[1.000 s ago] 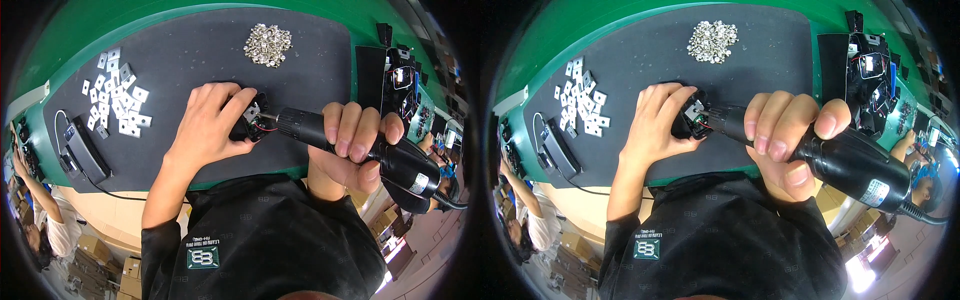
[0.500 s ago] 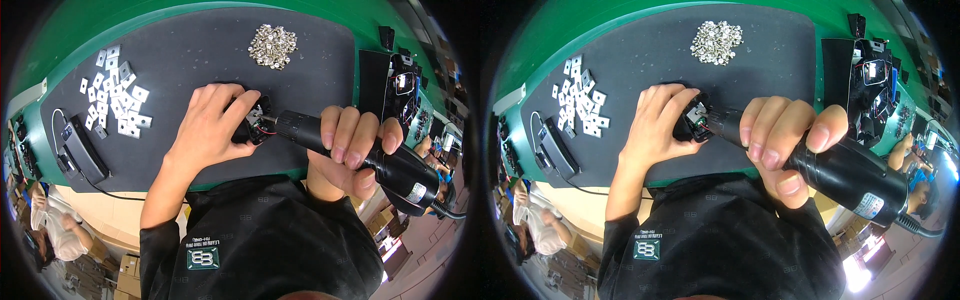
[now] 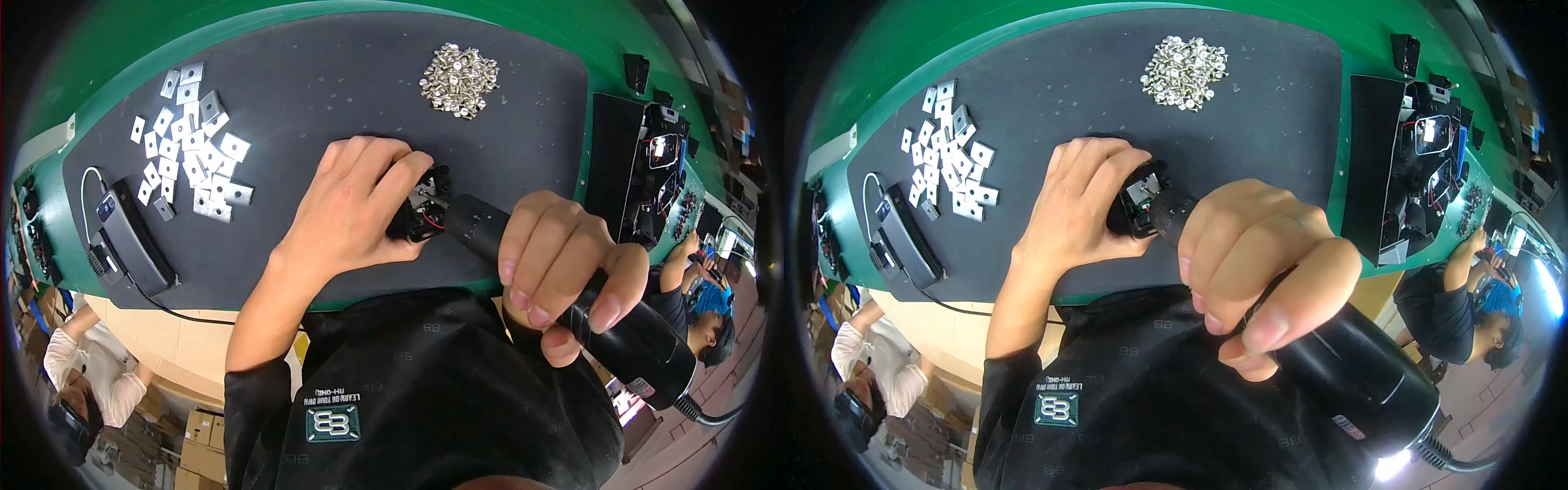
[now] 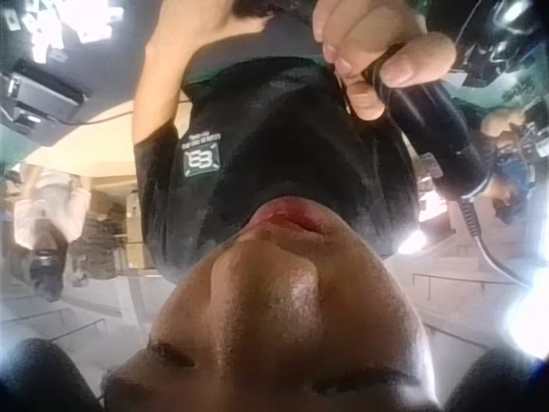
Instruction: The person assembles small electronic components, including electronic housings, screws, metal plates, and circuit boards, at a workbench. The assembly is performed using an electric screwdriver.
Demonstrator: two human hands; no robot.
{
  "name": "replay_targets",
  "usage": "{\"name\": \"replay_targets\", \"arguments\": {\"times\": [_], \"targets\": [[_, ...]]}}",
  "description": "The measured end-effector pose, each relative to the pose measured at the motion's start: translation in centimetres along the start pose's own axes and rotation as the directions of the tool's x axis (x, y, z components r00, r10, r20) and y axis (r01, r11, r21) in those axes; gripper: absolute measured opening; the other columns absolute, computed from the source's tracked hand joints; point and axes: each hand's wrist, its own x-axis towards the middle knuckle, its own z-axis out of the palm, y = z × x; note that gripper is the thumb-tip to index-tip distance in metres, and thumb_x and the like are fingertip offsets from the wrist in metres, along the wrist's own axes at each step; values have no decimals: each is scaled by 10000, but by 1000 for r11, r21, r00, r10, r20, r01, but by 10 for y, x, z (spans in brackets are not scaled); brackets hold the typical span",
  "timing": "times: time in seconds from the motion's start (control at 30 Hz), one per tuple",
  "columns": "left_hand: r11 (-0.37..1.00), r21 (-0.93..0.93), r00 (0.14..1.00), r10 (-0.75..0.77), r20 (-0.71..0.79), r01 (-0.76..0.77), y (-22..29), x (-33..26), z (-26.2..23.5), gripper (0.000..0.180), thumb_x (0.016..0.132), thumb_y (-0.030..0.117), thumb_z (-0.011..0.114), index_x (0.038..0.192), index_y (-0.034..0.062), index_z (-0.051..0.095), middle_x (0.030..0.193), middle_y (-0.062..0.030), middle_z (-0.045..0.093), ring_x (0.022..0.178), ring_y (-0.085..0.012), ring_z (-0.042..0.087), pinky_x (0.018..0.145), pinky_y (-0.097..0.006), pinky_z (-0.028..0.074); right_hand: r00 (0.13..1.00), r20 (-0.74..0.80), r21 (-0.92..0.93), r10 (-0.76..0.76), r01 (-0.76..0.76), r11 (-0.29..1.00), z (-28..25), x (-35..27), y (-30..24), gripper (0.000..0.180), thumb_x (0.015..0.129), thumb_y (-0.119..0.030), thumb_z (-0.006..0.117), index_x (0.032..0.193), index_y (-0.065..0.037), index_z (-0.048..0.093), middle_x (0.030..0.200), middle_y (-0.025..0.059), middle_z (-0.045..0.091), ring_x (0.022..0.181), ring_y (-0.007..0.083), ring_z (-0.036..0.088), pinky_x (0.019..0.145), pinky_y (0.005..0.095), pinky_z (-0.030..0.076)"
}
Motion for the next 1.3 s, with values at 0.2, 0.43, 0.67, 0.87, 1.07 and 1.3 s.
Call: {"name": "replay_targets", "arguments": {"times": [0.2, 0.43, 0.67, 0.87, 1.07, 1.3], "targets": [[1000, -3, 1000, 9, -9, -9, 0, 1, -1, 618, 545, 233, 777, 1096, 71, 550, 1008, -81, 526, 940, -270, 518, 815, -378, 403, 995, -99, -52, 27, -33, 998, 5, -1, -4, 352, 755, -66, 712, 1006, -120, 472, 757, 22, 600, 638, 148, 585, 592, 268, 471], [1000, -12, 1000, -3, -5, 3, 1, -1, -1, 613, 553, 230, 786, 1094, 65, 548, 1009, -83, 526, 943, -271, 519, 832, -380, 406, 990, -137, -88, 23, -35, 995, 13, 0, -4, 366, 744, -60, 708, 1002, -122, 456, 762, 29, 600, 633, 149, 579, 597, 273, 469], [1000, -25, 1000, -11, -12, 11, 0, 0, -1, 633, 542, 242, 802, 1092, 61, 546, 1005, -87, 520, 937, -274, 519, 835, -382, 407, 972, -234, -135, -22, -10, 991, 19, -6, -2, 399, 774, -72, 702, 1047, -132, 416, 801, 39, 602, 648, 156, 575, 606, 283, 469], [1000, -15, 999, -12, -43, 12, 1, 0, 1, 646, 526, 265, 815, 1075, 57, 546, 992, -84, 519, 932, -272, 521, 831, -379, 404, 948, -315, -197, -40, -24, 980, 24, -10, -3, 495, 797, -97, 712, 1147, -140, 365, 835, 39, 588, 676, 159, 567, 624, 293, 458], [1000, 3, 999, -16, -51, 16, 2, -1, 3, 633, 521, 270, 816, 1054, 56, 550, 983, -76, 522, 926, -266, 522, 815, -374, 402, 948, -299, -235, -109, 38, 971, 26, -11, 5, 507, 856, -213, 674, 1253, -96, 382, 832, 3, 550, 702, 112, 529, 659, 272, 428], [999, 27, 998, -19, -67, 21, 5, -2, 4, 656, 510, 277, 826, 1061, 49, 552, 985, -83, 539, 917, -274, 532, 806, -377, 403, 910, -377, -293, -171, 59, 954, 34, -12, 7, 541, 856, -247, 679, 1263, -96, 356, 841, 2, 548, 689, 109, 523, 655, 267, 427]]}}
